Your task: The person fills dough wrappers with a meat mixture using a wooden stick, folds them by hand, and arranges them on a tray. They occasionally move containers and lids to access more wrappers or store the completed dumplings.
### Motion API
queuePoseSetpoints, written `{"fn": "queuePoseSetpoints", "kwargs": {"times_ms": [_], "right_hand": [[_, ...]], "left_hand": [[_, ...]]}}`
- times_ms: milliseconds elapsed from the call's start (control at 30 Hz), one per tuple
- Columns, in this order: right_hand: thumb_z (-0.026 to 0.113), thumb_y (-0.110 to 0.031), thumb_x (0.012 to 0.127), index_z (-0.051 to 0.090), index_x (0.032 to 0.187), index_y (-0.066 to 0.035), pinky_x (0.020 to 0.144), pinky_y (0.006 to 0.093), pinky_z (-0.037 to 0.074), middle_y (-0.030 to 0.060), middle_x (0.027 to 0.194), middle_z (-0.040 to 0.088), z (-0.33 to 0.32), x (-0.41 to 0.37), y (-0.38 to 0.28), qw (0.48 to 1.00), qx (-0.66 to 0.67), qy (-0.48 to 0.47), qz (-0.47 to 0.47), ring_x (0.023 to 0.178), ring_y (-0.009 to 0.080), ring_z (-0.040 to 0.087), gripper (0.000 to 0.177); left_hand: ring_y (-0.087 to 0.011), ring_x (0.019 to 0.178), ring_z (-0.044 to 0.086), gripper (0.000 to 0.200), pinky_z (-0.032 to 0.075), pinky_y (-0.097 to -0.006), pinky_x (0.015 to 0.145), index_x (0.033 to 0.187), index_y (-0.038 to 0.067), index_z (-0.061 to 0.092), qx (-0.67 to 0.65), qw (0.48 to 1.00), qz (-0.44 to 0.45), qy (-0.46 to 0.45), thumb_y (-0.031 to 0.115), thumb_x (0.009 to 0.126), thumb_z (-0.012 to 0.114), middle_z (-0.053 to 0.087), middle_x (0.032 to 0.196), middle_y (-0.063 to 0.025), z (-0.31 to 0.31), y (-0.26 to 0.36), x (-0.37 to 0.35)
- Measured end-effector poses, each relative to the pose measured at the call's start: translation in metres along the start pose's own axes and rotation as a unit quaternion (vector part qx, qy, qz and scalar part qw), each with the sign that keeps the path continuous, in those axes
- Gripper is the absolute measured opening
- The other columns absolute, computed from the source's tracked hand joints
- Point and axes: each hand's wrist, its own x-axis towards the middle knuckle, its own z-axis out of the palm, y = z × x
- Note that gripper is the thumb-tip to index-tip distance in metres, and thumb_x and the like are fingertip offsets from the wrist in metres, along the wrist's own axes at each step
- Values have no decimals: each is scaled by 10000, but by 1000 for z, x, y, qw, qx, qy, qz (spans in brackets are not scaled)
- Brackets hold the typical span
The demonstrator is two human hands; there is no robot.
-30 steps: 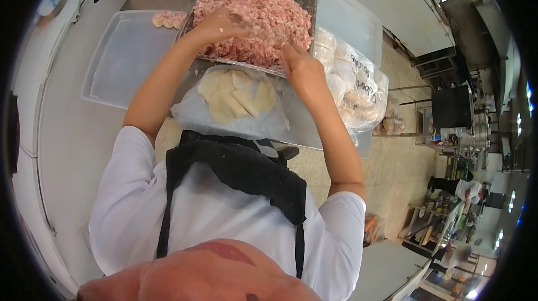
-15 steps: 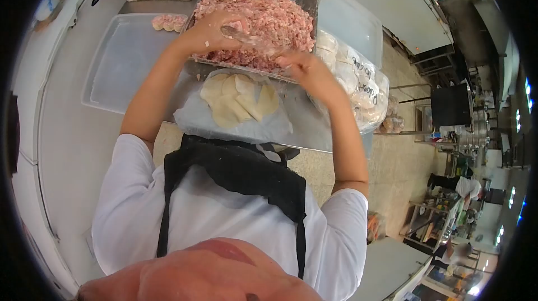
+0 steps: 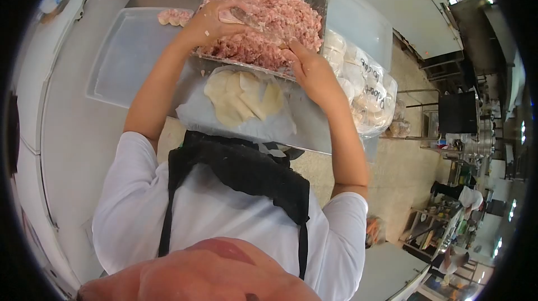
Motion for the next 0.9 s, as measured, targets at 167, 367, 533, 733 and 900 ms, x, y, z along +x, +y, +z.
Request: {"fn": "queuePoseSetpoints", "kwargs": {"times_ms": [167,367,533,733,900], "right_hand": [[517,-134,919,583,1179,-36,583,239,422,-2,794,599,34,7,48,947,302,16,112,672,102,535,285],[543,-214,944,611,1162,-65,457,154,249,-75,675,438,40,2,47,876,431,98,191,542,2,348,273],[547,-233,949,597,1171,-33,461,161,273,-72,676,433,39,3,46,884,415,91,192,546,12,348,303],[524,-236,956,574,1171,-14,482,152,419,-39,706,448,43,4,45,885,412,117,181,613,23,427,314],[565,-216,939,596,1167,-11,502,164,392,-50,710,456,40,6,39,888,396,126,197,596,20,405,307]], "left_hand": [[-205,1000,575,577,448,-321,886,1166,40,594,8,998,-6,55,342,706,771,618,1097,-144,-48,-42,-16],[-232,925,596,539,466,-337,832,1171,31,583,203,952,-135,185,268,708,727,630,1025,-120,-138,-161,-55],[-284,868,613,691,478,-354,810,1330,92,454,313,919,-168,169,246,709,714,644,966,-155,-152,-210,-49],[-336,919,620,908,480,-412,799,1465,164,210,259,931,-217,139,245,737,747,640,964,-186,-139,-204,-33],[-336,863,625,869,484,-409,767,1468,168,197,253,928,-199,188,187,774,719,644,935,-188,-129,-205,-38]]}}
